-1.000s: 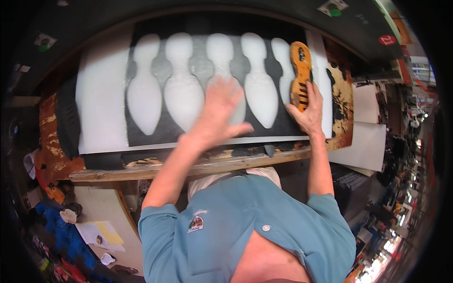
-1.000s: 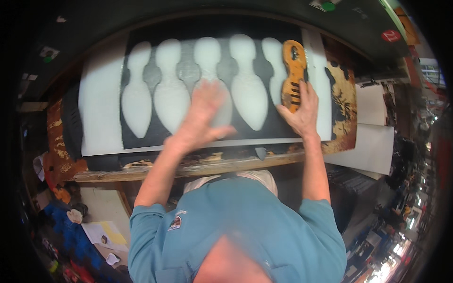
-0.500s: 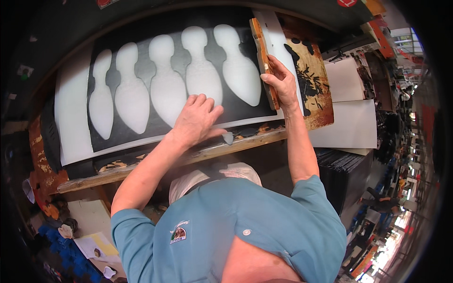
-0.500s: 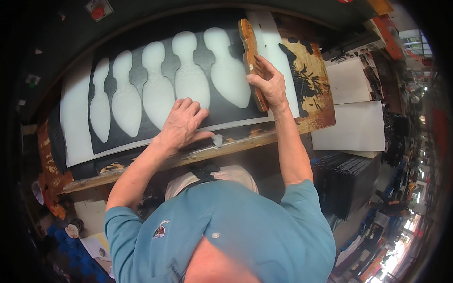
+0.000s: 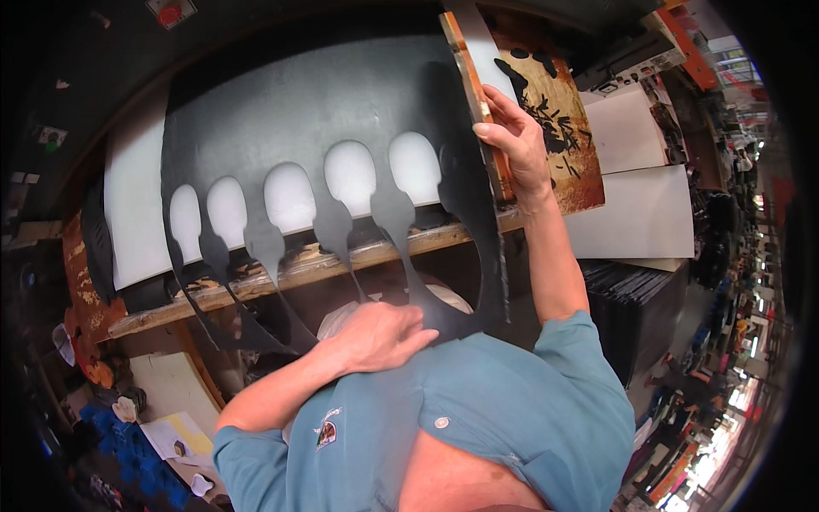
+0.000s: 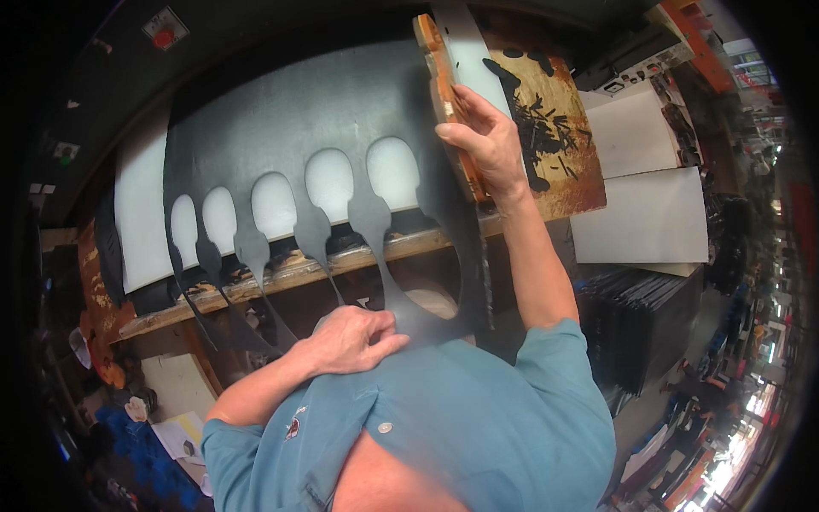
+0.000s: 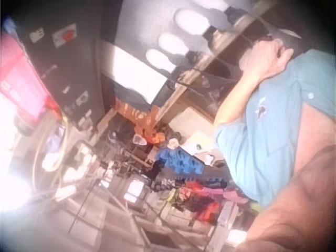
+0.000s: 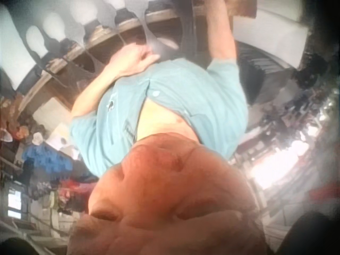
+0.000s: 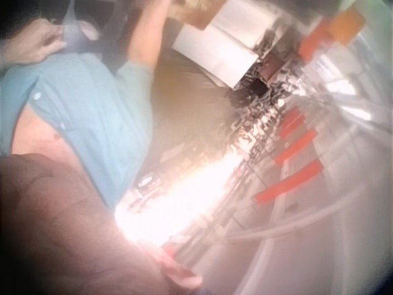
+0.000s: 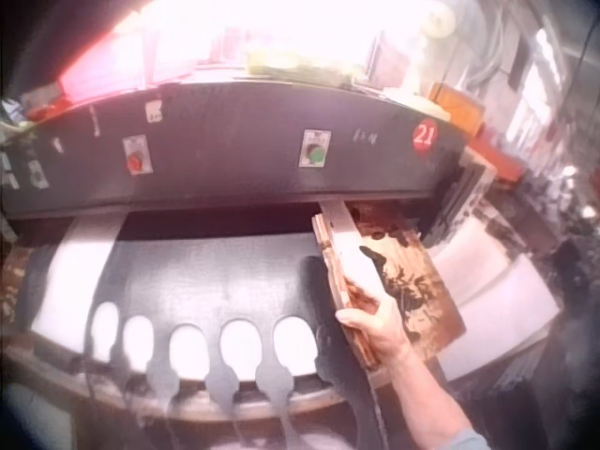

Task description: The person places a black sheet of material onto a heated press, positions a wooden template over it, and closes the press. They repeat this cycle multiple times, removing the pressed material and replacing it with a fresh sheet. The person handles the black material, the wooden template, and the press throughout the task.

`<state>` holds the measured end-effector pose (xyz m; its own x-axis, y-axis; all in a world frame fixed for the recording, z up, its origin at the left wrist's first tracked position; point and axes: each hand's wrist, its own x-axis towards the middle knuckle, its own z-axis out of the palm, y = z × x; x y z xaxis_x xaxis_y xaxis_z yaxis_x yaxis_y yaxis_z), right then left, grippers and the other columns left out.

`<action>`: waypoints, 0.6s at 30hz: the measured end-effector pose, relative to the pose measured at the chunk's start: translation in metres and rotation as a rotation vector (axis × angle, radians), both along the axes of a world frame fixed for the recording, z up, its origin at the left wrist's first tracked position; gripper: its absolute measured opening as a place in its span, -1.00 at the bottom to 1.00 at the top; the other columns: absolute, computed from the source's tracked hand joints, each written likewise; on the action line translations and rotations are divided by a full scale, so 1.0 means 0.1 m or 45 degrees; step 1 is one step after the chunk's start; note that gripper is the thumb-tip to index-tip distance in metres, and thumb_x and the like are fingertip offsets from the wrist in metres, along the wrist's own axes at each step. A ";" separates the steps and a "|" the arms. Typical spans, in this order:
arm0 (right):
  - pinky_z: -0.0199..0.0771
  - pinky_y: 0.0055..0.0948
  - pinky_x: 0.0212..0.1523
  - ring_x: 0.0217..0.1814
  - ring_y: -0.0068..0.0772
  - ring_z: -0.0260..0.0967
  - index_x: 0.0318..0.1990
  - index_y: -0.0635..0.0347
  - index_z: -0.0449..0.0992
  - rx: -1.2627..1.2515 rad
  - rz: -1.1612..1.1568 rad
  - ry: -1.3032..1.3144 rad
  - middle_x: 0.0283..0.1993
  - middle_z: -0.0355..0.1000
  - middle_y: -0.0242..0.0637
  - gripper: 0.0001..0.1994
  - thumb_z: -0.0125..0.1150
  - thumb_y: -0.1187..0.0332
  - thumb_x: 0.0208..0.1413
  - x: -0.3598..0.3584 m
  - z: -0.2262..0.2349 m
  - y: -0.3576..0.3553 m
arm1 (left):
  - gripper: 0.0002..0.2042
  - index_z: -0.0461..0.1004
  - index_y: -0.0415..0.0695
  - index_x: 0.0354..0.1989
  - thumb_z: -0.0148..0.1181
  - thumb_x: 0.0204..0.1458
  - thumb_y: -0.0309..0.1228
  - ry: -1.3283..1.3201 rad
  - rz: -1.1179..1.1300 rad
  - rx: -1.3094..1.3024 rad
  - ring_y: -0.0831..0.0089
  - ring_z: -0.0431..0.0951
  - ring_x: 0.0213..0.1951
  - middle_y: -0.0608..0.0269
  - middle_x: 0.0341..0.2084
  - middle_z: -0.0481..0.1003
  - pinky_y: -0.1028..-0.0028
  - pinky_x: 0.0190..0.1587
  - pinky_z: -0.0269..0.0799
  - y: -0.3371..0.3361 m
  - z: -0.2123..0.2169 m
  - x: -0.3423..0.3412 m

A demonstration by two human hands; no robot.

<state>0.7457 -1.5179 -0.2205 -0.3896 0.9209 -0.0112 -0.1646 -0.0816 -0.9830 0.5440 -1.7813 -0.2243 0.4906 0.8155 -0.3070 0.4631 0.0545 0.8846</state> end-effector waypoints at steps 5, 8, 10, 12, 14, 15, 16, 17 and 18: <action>0.48 -0.37 0.37 0.32 -0.28 0.49 0.45 0.70 0.21 0.047 0.067 -0.177 0.34 0.46 0.07 -0.09 0.61 0.42 0.01 -0.17 -0.17 -0.09 | -0.51 0.44 -0.27 -0.46 0.20 0.37 -0.07 -0.280 0.112 -0.471 0.21 0.42 -0.50 0.01 -0.62 0.41 0.20 -0.34 0.39 -0.25 -0.28 0.24; 0.51 -0.35 0.36 0.29 -0.21 0.53 0.37 0.60 0.39 0.301 0.046 -0.573 0.29 0.50 0.03 -0.12 0.63 0.28 -0.10 -0.32 -0.32 -0.17 | -0.52 0.39 -0.23 -0.52 0.22 0.38 -0.12 -0.357 0.164 -0.566 0.50 0.24 -0.50 0.18 -0.65 0.28 0.31 -0.42 0.25 -0.31 -0.55 0.34; 0.44 -0.20 0.39 0.33 -0.10 0.44 0.32 0.44 0.50 0.628 -0.026 -0.981 0.31 0.42 0.08 -0.14 0.59 0.15 -0.18 -0.45 -0.44 -0.26 | -0.55 0.39 -0.20 -0.53 0.24 0.37 -0.16 -0.352 0.174 -0.544 0.56 0.23 -0.53 0.20 -0.68 0.25 0.31 -0.46 0.23 -0.28 -0.73 0.37; 0.43 -0.06 0.38 0.33 0.15 0.35 0.27 0.41 0.54 0.876 -0.050 -1.247 0.28 0.35 0.16 -0.17 0.51 0.11 -0.23 -0.57 -0.56 -0.35 | -0.59 0.43 -0.20 -0.50 0.26 0.35 -0.19 -0.306 0.154 -0.476 0.45 0.36 -0.57 0.12 -0.70 0.31 0.25 -0.44 0.33 -0.19 -0.92 0.32; 0.46 0.04 0.30 0.27 0.30 0.32 0.29 0.40 0.50 0.997 -0.095 -1.277 0.26 0.32 0.19 -0.14 0.48 0.12 -0.25 -0.61 -0.63 -0.38 | -0.69 0.50 -0.20 -0.43 0.27 0.30 -0.25 0.167 0.263 0.151 0.08 0.61 -0.48 -0.05 -0.61 0.48 0.11 -0.35 0.49 -0.07 -1.10 0.24; 0.46 0.05 0.29 0.26 0.30 0.32 0.31 0.39 0.48 1.052 -0.084 -1.272 0.27 0.31 0.21 -0.13 0.49 0.12 -0.24 -0.61 -0.65 -0.38 | -0.77 0.56 -0.20 -0.33 0.27 0.27 -0.29 0.283 0.314 0.135 -0.14 0.67 -0.26 -0.14 -0.41 0.62 0.01 -0.22 0.57 -0.03 -1.16 0.17; 0.46 0.05 0.29 0.26 0.30 0.32 0.33 0.38 0.47 1.085 -0.088 -1.294 0.27 0.30 0.22 -0.12 0.50 0.11 -0.23 -0.58 -0.66 -0.38 | -0.77 0.56 -0.25 -0.25 0.26 0.28 -0.29 0.430 0.333 0.064 -0.13 0.68 -0.21 -0.10 -0.31 0.66 0.02 -0.20 0.61 -0.03 -1.18 0.14; 0.45 0.06 0.31 0.27 0.31 0.31 0.35 0.37 0.46 1.106 -0.047 -1.256 0.28 0.29 0.24 -0.10 0.53 0.08 -0.22 -0.55 -0.67 -0.37 | -0.78 0.58 -0.25 -0.17 0.27 0.27 -0.31 0.329 0.406 0.255 -0.12 0.68 -0.18 -0.07 -0.28 0.67 0.05 -0.16 0.63 -0.05 -1.16 0.12; 0.44 0.07 0.32 0.28 0.33 0.31 0.36 0.35 0.45 1.110 -0.018 -1.238 0.30 0.28 0.26 -0.08 0.56 0.04 -0.21 -0.51 -0.68 -0.35 | -0.77 0.60 -0.25 -0.08 0.28 0.27 -0.32 0.314 0.419 0.309 -0.11 0.69 -0.15 -0.03 -0.24 0.68 0.08 -0.11 0.65 -0.08 -1.11 0.08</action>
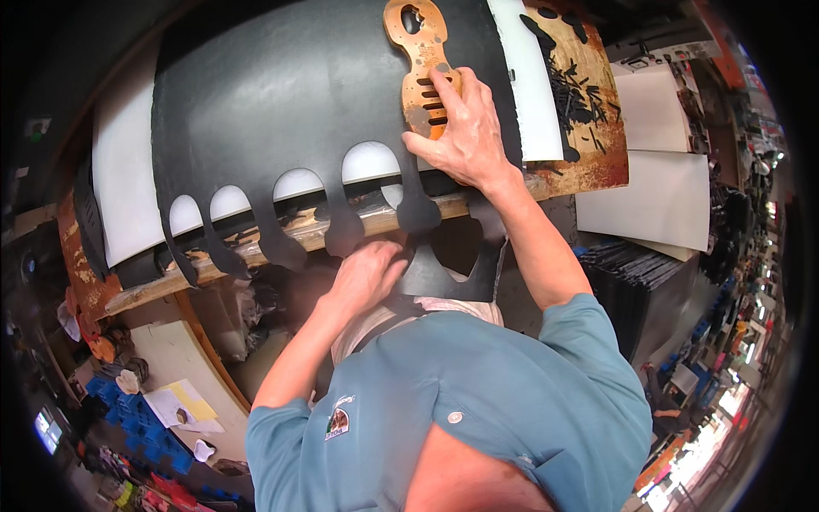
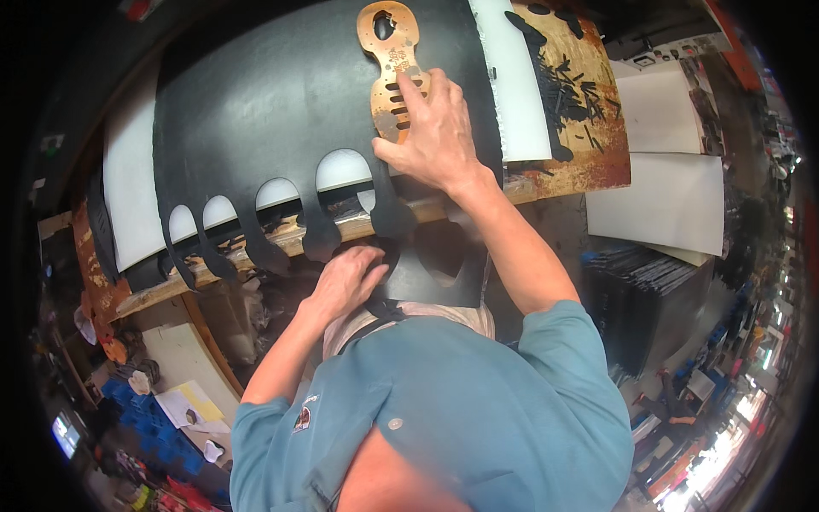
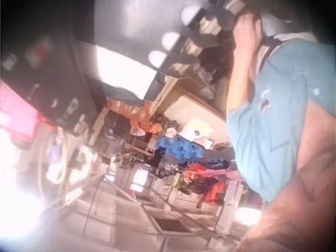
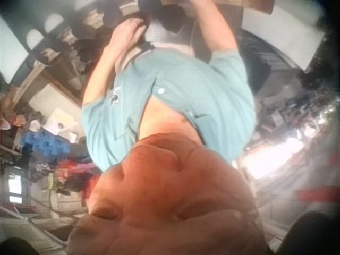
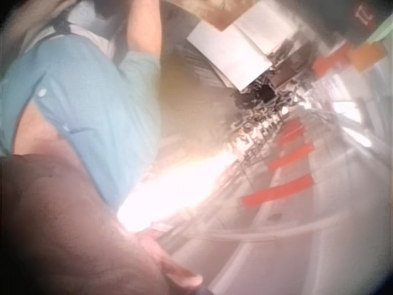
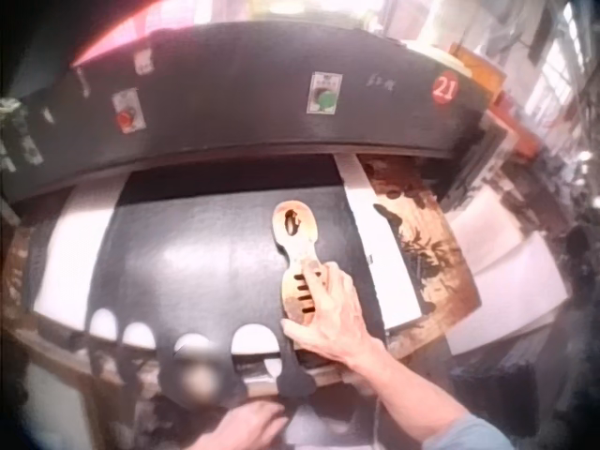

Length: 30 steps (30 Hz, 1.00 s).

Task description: The person places a black sheet of material onto a heated press, positions a wooden template over it, and closes the press. They repeat this cycle multiple times, removing the pressed material and replacing it with a fresh sheet. The person handles the black material, the wooden template, and the press throughout the task.

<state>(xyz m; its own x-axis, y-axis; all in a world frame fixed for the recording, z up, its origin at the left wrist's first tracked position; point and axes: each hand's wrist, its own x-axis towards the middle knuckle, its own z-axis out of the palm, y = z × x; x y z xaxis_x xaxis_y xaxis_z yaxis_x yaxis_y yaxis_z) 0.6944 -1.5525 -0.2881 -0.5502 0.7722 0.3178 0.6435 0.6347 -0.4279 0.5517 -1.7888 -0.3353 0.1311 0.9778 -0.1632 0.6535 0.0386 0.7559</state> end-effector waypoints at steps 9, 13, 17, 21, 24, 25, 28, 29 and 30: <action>0.36 0.16 0.40 0.41 0.41 0.24 0.42 0.25 0.44 0.008 0.130 -0.107 0.46 0.15 0.40 -0.02 0.57 -0.09 -0.19 0.17 -0.03 0.04 | -0.79 0.64 -0.29 -0.02 0.27 0.30 -0.41 0.672 0.882 0.624 0.01 0.68 -0.10 -0.07 -0.08 0.67 0.18 0.01 0.59 0.17 0.67 -1.87; 0.38 0.07 0.39 0.40 0.30 0.27 0.40 0.24 0.47 -0.013 0.080 -0.106 0.47 0.17 0.27 -0.08 0.57 0.02 -0.18 0.14 0.02 0.02 | -0.69 0.64 -0.24 0.08 0.31 0.30 -0.29 1.231 1.149 0.362 0.05 0.65 0.01 -0.07 0.02 0.64 0.15 0.15 0.52 0.23 0.47 -2.82; 0.38 0.01 0.41 0.42 0.26 0.27 0.39 0.22 0.47 -0.028 0.071 -0.091 0.50 0.19 0.21 -0.09 0.60 0.15 -0.23 0.13 0.03 -0.02 | -0.71 0.66 -0.27 0.00 0.33 0.29 -0.28 0.890 1.175 0.293 0.21 0.68 -0.14 -0.01 -0.16 0.69 0.25 0.01 0.57 0.22 0.39 -3.14; 0.35 -0.03 0.44 0.48 0.22 0.26 0.38 0.22 0.50 -0.118 0.062 -0.062 0.52 0.19 0.20 -0.11 0.62 0.26 -0.27 0.15 0.04 0.00 | -0.81 0.67 -0.31 -0.11 0.33 0.29 -0.40 0.347 1.322 0.240 0.50 0.61 -0.37 0.19 -0.43 0.66 0.44 -0.21 0.56 0.21 0.50 -3.15; 0.34 -0.11 0.48 0.52 0.07 0.27 0.37 0.26 0.50 -0.277 0.049 0.037 0.54 0.18 0.15 -0.13 0.60 0.33 -0.25 0.11 0.14 -0.01 | -0.83 0.66 -0.33 -0.14 0.33 0.28 -0.43 0.285 1.244 0.299 0.50 0.58 -0.39 0.18 -0.42 0.66 0.45 -0.21 0.55 0.14 0.55 -3.12; 0.33 -0.14 0.49 0.52 0.01 0.28 0.38 0.29 0.48 -0.356 0.040 0.098 0.55 0.17 0.13 -0.13 0.59 0.34 -0.24 0.06 0.19 -0.04 | -0.83 0.63 -0.34 -0.11 0.34 0.27 -0.47 0.267 1.219 0.318 0.52 0.54 -0.40 0.19 -0.42 0.63 0.46 -0.22 0.55 0.10 0.55 -3.11; 0.31 -0.20 0.52 0.54 -0.10 0.29 0.41 0.35 0.44 -0.624 0.022 0.330 0.58 0.13 0.04 -0.12 0.62 0.30 -0.17 -0.21 0.39 -0.17 | -0.76 0.60 -0.32 0.00 0.37 0.20 -0.51 0.192 1.233 0.249 0.29 0.57 -0.41 0.06 -0.40 0.60 0.31 -0.22 0.56 0.08 0.53 -3.13; 0.30 -0.20 0.52 0.54 -0.09 0.28 0.41 0.35 0.44 -0.672 0.039 0.414 0.58 0.12 0.04 -0.12 0.63 0.28 -0.15 -0.38 0.43 -0.25 | -0.65 0.56 -0.32 0.12 0.39 0.18 -0.52 0.309 1.206 0.340 0.29 0.55 -0.40 0.05 -0.36 0.58 0.29 -0.23 0.54 0.11 0.51 -3.15; 0.30 -0.20 0.52 0.54 -0.08 0.28 0.41 0.35 0.44 -0.729 0.049 0.505 0.58 0.12 0.03 -0.11 0.64 0.25 -0.14 -0.57 0.46 -0.35 | -0.66 0.57 -0.32 0.12 0.39 0.18 -0.52 0.364 1.127 0.442 0.28 0.55 -0.40 0.05 -0.34 0.58 0.29 -0.23 0.54 0.15 0.51 -3.19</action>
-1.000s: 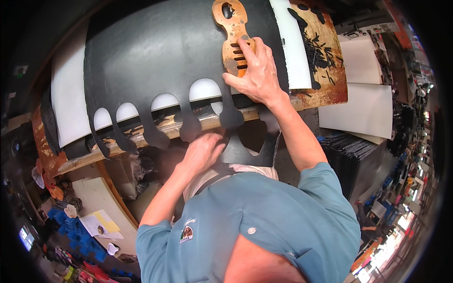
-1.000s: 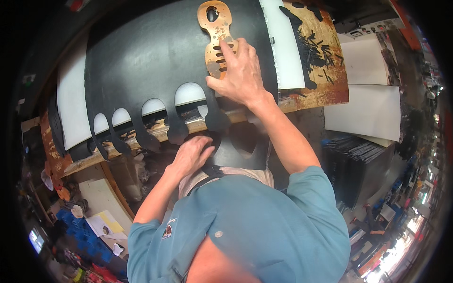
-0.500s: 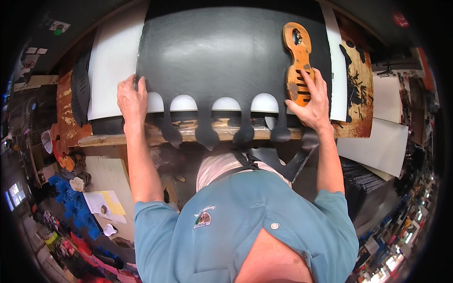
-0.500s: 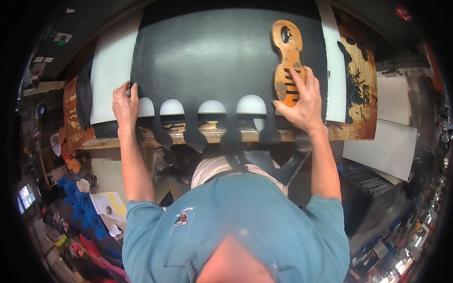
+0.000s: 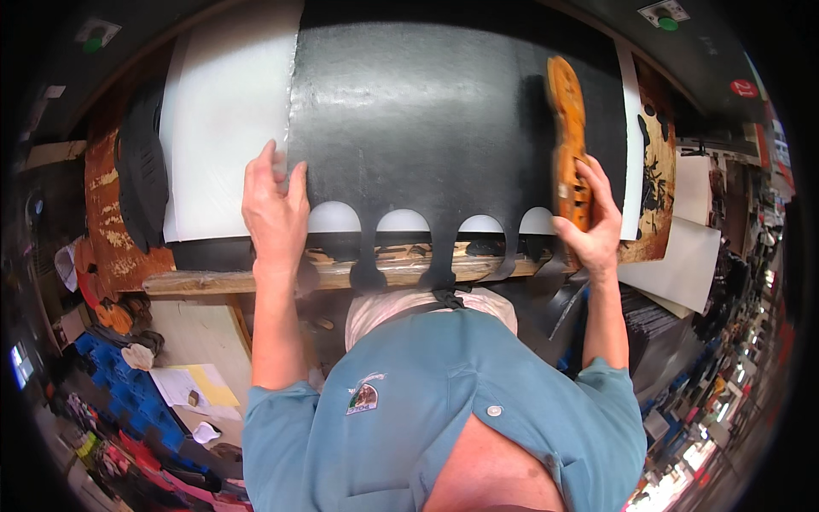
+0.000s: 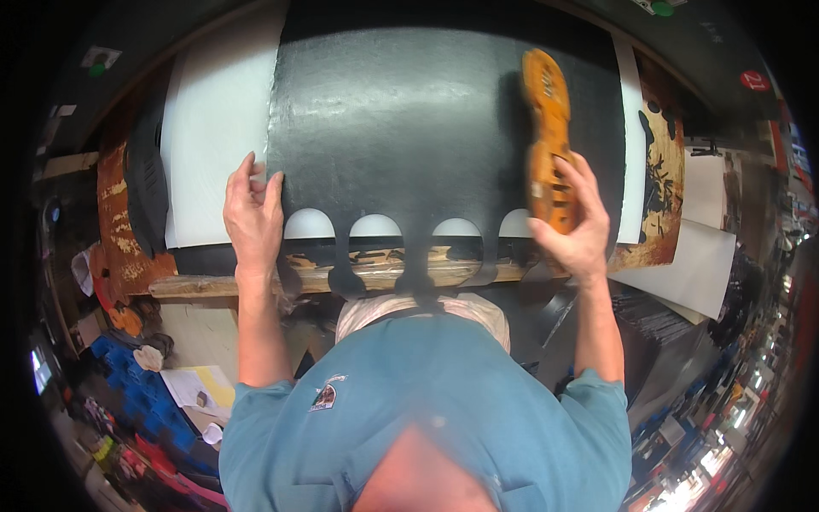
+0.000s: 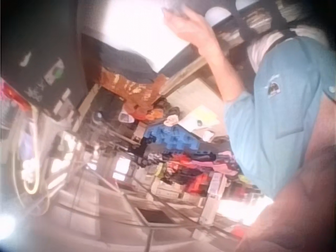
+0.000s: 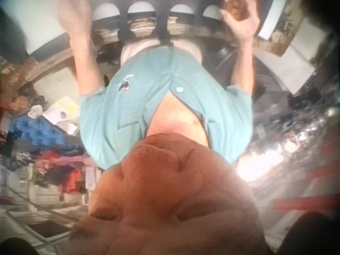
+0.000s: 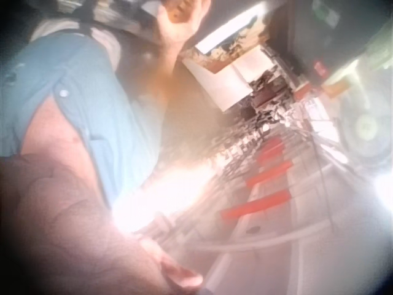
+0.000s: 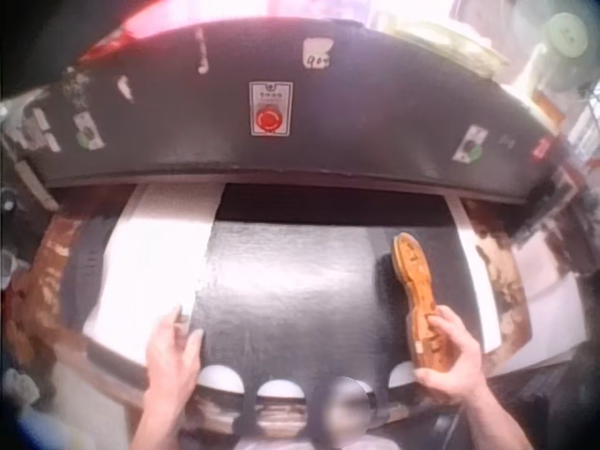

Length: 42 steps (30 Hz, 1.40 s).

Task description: The person places a black sheet of material onto a heated press, positions a wooden template over it, and closes the press. They repeat this cycle multiple times, removing the pressed material and replacing it with a fresh sheet. The person handles the black material, the wooden template, and the press throughout the task.

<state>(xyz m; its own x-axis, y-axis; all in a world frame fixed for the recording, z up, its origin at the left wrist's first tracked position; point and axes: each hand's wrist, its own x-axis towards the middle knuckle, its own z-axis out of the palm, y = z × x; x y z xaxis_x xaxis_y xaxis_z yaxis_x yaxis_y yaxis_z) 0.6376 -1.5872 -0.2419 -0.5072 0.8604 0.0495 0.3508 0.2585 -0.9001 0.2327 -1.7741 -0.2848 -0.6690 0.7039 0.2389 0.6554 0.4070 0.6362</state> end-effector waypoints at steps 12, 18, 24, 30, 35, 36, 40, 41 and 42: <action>0.37 -0.04 0.46 0.47 0.27 0.29 0.32 0.20 0.55 0.333 0.203 -0.143 0.45 0.19 0.36 -0.13 0.66 0.17 -0.30 -2.50 -0.09 -0.41 | -0.77 0.69 -0.26 0.02 0.38 0.20 -0.59 -0.095 -0.077 0.123 0.39 0.56 -0.42 0.12 -0.39 0.56 0.37 -0.30 0.53 0.02 -0.10 0.02; 0.39 0.23 0.25 0.30 0.54 0.21 0.23 0.35 0.56 0.557 0.118 -0.303 0.34 0.12 0.55 -0.21 0.55 0.17 -0.26 -3.05 -0.33 -0.62 | -0.77 0.65 -0.30 0.02 0.32 0.20 -0.64 -0.147 -0.126 0.246 0.08 0.59 -0.37 0.00 -0.33 0.54 0.20 -0.28 0.53 0.04 -0.11 -0.01; 0.31 0.31 0.31 0.36 0.63 0.15 0.29 0.35 0.50 0.541 0.121 -0.342 0.37 0.06 0.64 -0.17 0.56 0.16 -0.21 -3.12 -0.43 -0.69 | -0.75 0.64 -0.31 0.05 0.25 0.20 -0.68 -0.190 -0.191 0.152 0.04 0.60 -0.29 -0.03 -0.30 0.55 0.15 -0.19 0.53 -0.02 -0.11 -0.10; 0.22 0.31 0.44 0.47 0.66 0.06 0.47 0.32 0.29 0.468 0.417 -0.281 0.47 -0.01 0.59 0.08 0.66 0.08 -0.27 -2.67 -0.27 -0.52 | -0.71 0.64 -0.30 0.09 0.23 0.21 -0.69 -0.161 -0.103 0.247 0.08 0.66 -0.08 -0.03 -0.11 0.61 0.21 -0.03 0.59 -0.07 -0.10 0.00; 0.31 0.28 0.38 0.40 0.58 0.19 0.49 0.32 0.27 0.705 0.502 -0.049 0.49 0.07 0.52 0.14 0.70 0.19 -0.38 -2.53 -0.50 -0.51 | -0.71 0.65 -0.28 0.09 0.23 0.21 -0.71 -0.090 -0.072 0.320 0.10 0.67 0.01 -0.03 0.00 0.63 0.24 0.05 0.61 -0.12 -0.19 0.12; 0.32 0.29 0.37 0.39 0.58 0.20 0.48 0.33 0.28 0.716 0.469 -0.009 0.48 0.08 0.53 0.13 0.70 0.19 -0.38 -2.54 -0.53 -0.53 | -0.71 0.64 -0.29 0.08 0.22 0.20 -0.72 -0.107 -0.071 0.329 0.06 0.66 -0.01 -0.04 -0.01 0.63 0.22 0.04 0.61 -0.12 -0.21 0.11; 0.33 0.31 0.36 0.36 0.61 0.23 0.44 0.37 0.32 0.705 0.430 0.012 0.45 0.10 0.58 0.09 0.69 0.18 -0.37 -2.57 -0.55 -0.58 | -0.72 0.64 -0.30 0.07 0.23 0.19 -0.72 -0.016 -0.095 0.331 0.05 0.66 -0.02 -0.04 -0.02 0.64 0.21 0.03 0.61 -0.13 -0.22 0.10; 0.33 0.32 0.36 0.36 0.62 0.23 0.44 0.38 0.33 0.688 0.415 0.014 0.44 0.10 0.61 0.08 0.69 0.18 -0.36 -2.57 -0.54 -0.59 | -0.72 0.64 -0.30 0.05 0.24 0.19 -0.72 0.039 -0.094 0.328 0.05 0.66 -0.02 -0.04 -0.04 0.64 0.20 0.02 0.61 -0.15 -0.20 0.12; 0.30 0.34 0.38 0.38 0.65 0.22 0.43 0.39 0.34 0.704 0.422 0.018 0.44 0.10 0.63 0.07 0.68 0.17 -0.36 -2.56 -0.53 -0.59 | -0.73 0.65 -0.31 0.04 0.24 0.18 -0.73 0.072 -0.089 0.297 0.06 0.66 -0.03 -0.03 -0.05 0.65 0.20 0.01 0.61 -0.17 -0.17 0.16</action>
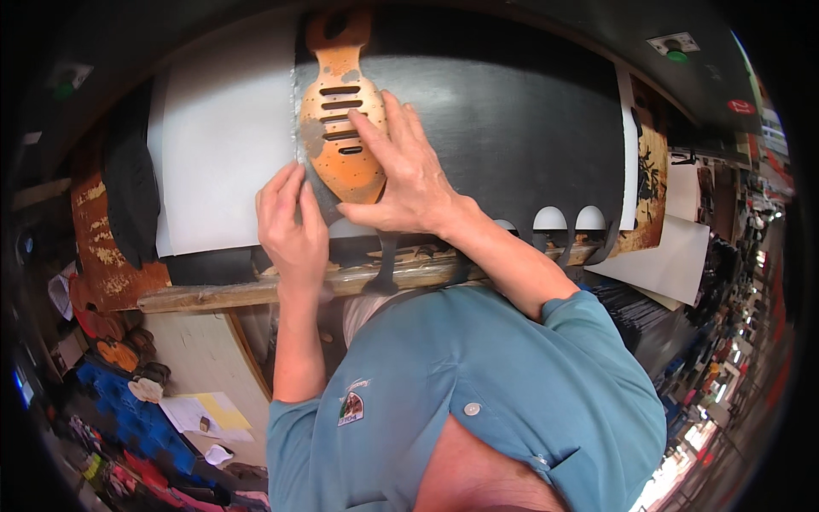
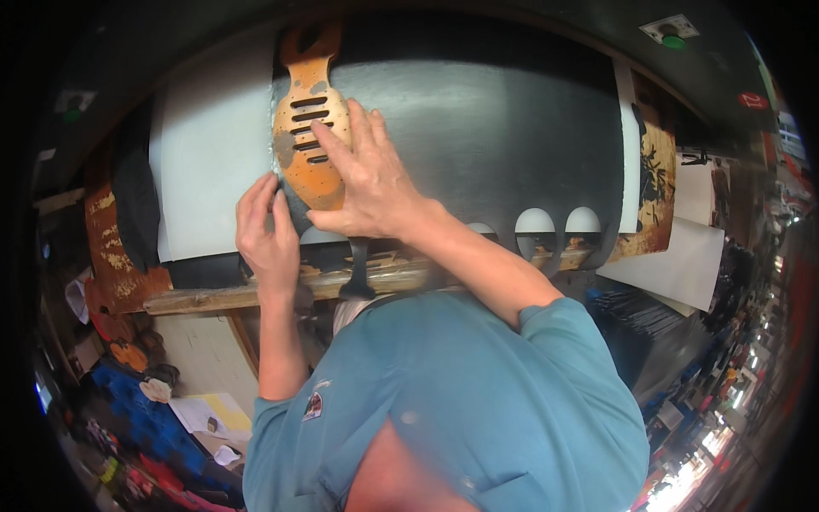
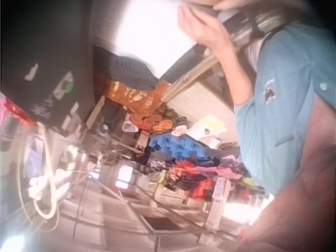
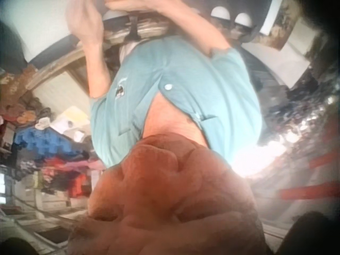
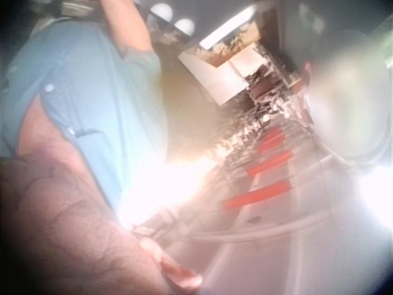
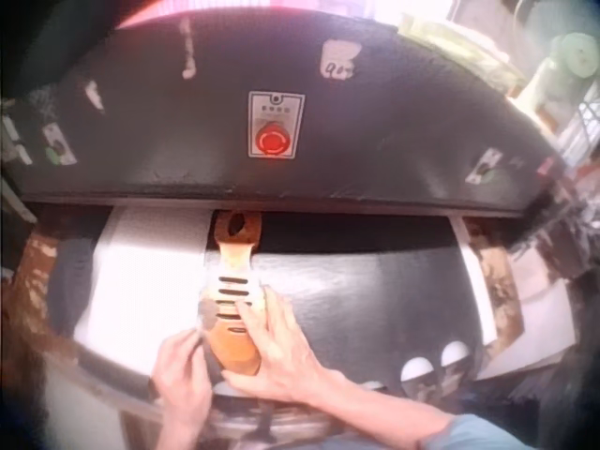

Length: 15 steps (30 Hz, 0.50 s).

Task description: The person places a black sheet of material onto a heated press, positions a wooden template over it, and closes the press. They repeat this cycle multiple times, removing the pressed material and replacing it with a fresh sheet. The person handles the black material, the wooden template, and the press throughout the task.

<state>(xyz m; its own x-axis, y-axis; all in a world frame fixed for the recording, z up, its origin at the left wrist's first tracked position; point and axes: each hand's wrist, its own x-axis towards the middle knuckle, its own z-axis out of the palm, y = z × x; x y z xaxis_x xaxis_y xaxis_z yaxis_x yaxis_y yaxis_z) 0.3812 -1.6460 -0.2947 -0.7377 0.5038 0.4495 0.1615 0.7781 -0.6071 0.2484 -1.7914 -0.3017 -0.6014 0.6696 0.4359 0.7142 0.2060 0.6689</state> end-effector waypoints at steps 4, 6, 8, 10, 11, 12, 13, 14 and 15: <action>0.14 0.43 0.50 0.49 0.79 0.10 0.43 0.39 0.35 0.005 -0.014 -0.002 0.42 0.09 0.74 0.07 0.67 0.09 -0.32 0.00 -0.08 -0.01 | -0.82 0.62 -0.32 -0.09 0.30 0.14 -0.73 0.021 -0.100 0.114 0.07 0.65 -0.14 -0.05 -0.14 0.63 0.20 -0.06 0.59 -0.27 0.11 0.37; 0.10 0.45 0.52 0.51 0.80 0.07 0.43 0.39 0.35 0.028 -0.040 0.036 0.43 0.09 0.74 0.08 0.66 0.05 -0.31 -0.02 -0.18 -0.03 | -0.89 0.55 -0.30 -0.24 0.35 0.12 -0.69 -0.237 -0.309 0.106 0.06 0.61 -0.25 -0.07 -0.24 0.60 0.22 -0.16 0.56 -0.47 0.12 0.61; 0.04 0.47 0.54 0.53 0.79 0.03 0.47 0.37 0.28 0.055 -0.044 0.034 0.47 0.01 0.74 0.14 0.66 -0.05 -0.29 -0.05 -0.26 -0.06 | -0.82 0.46 -0.22 -0.38 0.42 0.07 -0.63 -0.212 -0.346 0.106 0.07 0.56 -0.34 0.03 -0.31 0.53 0.20 -0.27 0.51 -0.51 -0.02 0.87; 0.01 0.46 0.56 0.52 0.83 0.00 0.49 0.36 0.25 0.047 -0.053 0.057 0.48 -0.03 0.76 0.16 0.67 -0.07 -0.27 -0.08 -0.26 -0.06 | -0.78 0.45 -0.20 -0.40 0.46 0.05 -0.60 -0.061 -0.261 0.011 0.05 0.54 -0.37 0.07 -0.34 0.49 0.17 -0.31 0.50 -0.49 -0.18 0.99; 0.05 0.40 0.56 0.52 0.77 0.05 0.48 0.36 0.27 0.064 -0.045 0.022 0.48 0.02 0.69 0.12 0.67 -0.06 -0.23 -0.09 -0.21 -0.04 | -0.78 0.45 -0.19 -0.40 0.46 0.05 -0.59 -0.011 -0.247 0.042 0.04 0.54 -0.36 0.06 -0.35 0.48 0.15 -0.32 0.49 -0.48 -0.24 1.01; 0.10 0.34 0.56 0.51 0.70 0.09 0.47 0.35 0.29 0.079 -0.045 0.004 0.48 0.07 0.63 0.09 0.66 -0.05 -0.20 -0.07 -0.15 -0.03 | -0.77 0.45 -0.19 -0.40 0.47 0.05 -0.58 0.026 -0.240 0.008 0.03 0.54 -0.36 0.06 -0.35 0.47 0.14 -0.34 0.49 -0.46 -0.30 1.03; 0.14 0.28 0.56 0.51 0.63 0.14 0.46 0.35 0.30 0.062 -0.015 -0.119 0.48 0.12 0.57 0.06 0.66 -0.04 -0.16 -0.01 -0.06 -0.01 | -0.77 0.44 -0.20 -0.40 0.46 0.07 -0.59 0.055 -0.236 0.081 0.03 0.55 -0.35 0.04 -0.36 0.47 0.12 -0.35 0.48 -0.45 -0.35 1.02; 0.22 0.20 0.52 0.47 0.51 0.21 0.43 0.34 0.34 -0.037 0.034 0.029 0.45 0.21 0.46 -0.01 0.65 -0.02 -0.12 0.10 0.05 0.05 | -0.78 0.42 -0.22 -0.41 0.44 0.09 -0.61 0.094 -0.212 0.110 0.04 0.53 -0.38 0.05 -0.37 0.46 0.13 -0.36 0.46 -0.44 -0.38 1.00; 0.29 0.12 0.48 0.44 0.39 0.28 0.40 0.34 0.39 -0.171 0.106 0.072 0.41 0.29 0.35 -0.07 0.63 0.01 -0.08 0.23 0.17 0.16 | -0.78 0.42 -0.23 -0.40 0.43 0.09 -0.61 0.112 -0.219 0.088 0.05 0.50 -0.39 0.05 -0.38 0.45 0.13 -0.37 0.45 -0.43 -0.40 0.99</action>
<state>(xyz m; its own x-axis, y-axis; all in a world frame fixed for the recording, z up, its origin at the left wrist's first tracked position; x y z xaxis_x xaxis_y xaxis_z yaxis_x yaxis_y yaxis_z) 0.4044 -1.6304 -0.2775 -0.7548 0.5003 0.4242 0.0627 0.6988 -0.7125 0.3472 -1.8349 -0.3419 -0.4383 0.7260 0.5300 0.7910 0.0315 0.6110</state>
